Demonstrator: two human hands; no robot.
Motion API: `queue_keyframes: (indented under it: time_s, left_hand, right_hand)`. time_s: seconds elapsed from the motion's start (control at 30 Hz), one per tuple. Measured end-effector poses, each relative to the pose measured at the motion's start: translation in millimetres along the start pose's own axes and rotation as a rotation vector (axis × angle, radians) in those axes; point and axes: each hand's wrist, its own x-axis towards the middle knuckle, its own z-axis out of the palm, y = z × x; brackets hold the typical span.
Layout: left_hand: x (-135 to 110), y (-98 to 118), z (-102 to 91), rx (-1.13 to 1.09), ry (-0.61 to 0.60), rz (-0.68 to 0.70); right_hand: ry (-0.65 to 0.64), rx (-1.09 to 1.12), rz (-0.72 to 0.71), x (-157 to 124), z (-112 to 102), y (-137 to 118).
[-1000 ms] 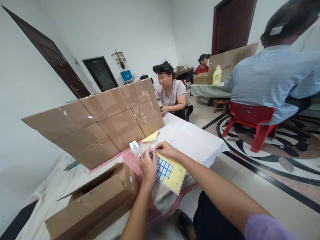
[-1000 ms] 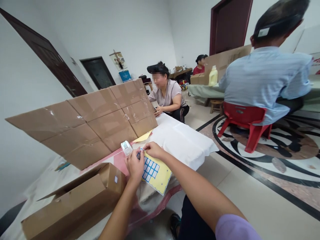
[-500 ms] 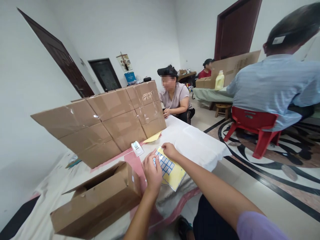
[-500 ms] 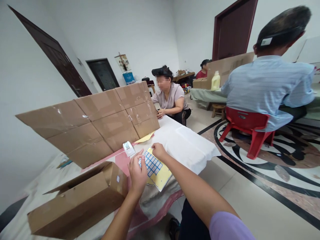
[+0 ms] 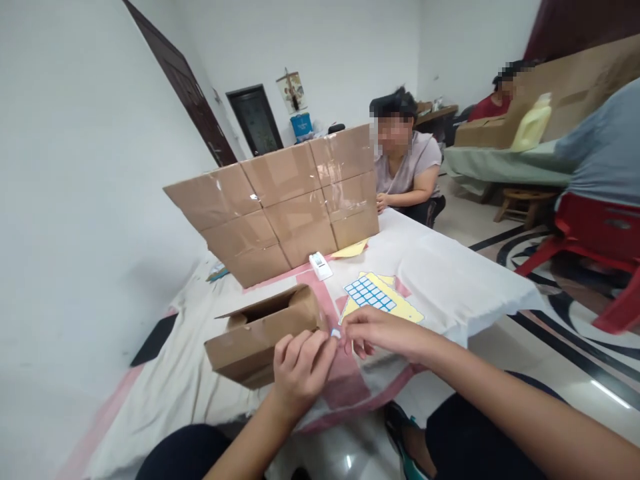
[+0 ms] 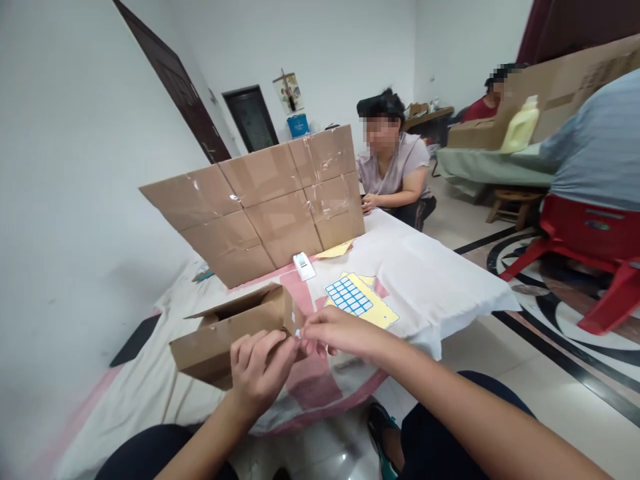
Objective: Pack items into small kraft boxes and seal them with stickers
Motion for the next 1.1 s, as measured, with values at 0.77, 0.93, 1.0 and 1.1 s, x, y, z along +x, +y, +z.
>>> queue_keyframes:
  time_s: [0.77, 0.93, 1.0, 1.1]
  left_hand:
    - [-62, -174, -54.1, -0.479, -0.404, -0.853]
    - [-58, -167, -47.3, -0.424, -0.281, -0.858]
    - [-57, -165, -46.3, -0.442, -0.286, -0.885]
    - [-56, -163, -46.6, -0.527, -0.351, -0.899]
  right_hand:
    - [0.446, -0.537, -0.711, 83, -11, 10]
    - [0.341, -0.494, -0.742, 99, 9, -7]
    - [0.314, -0.526, -0.744, 103, 13, -7]
    - [0.290, -0.593, -0.734, 103, 15, -4]
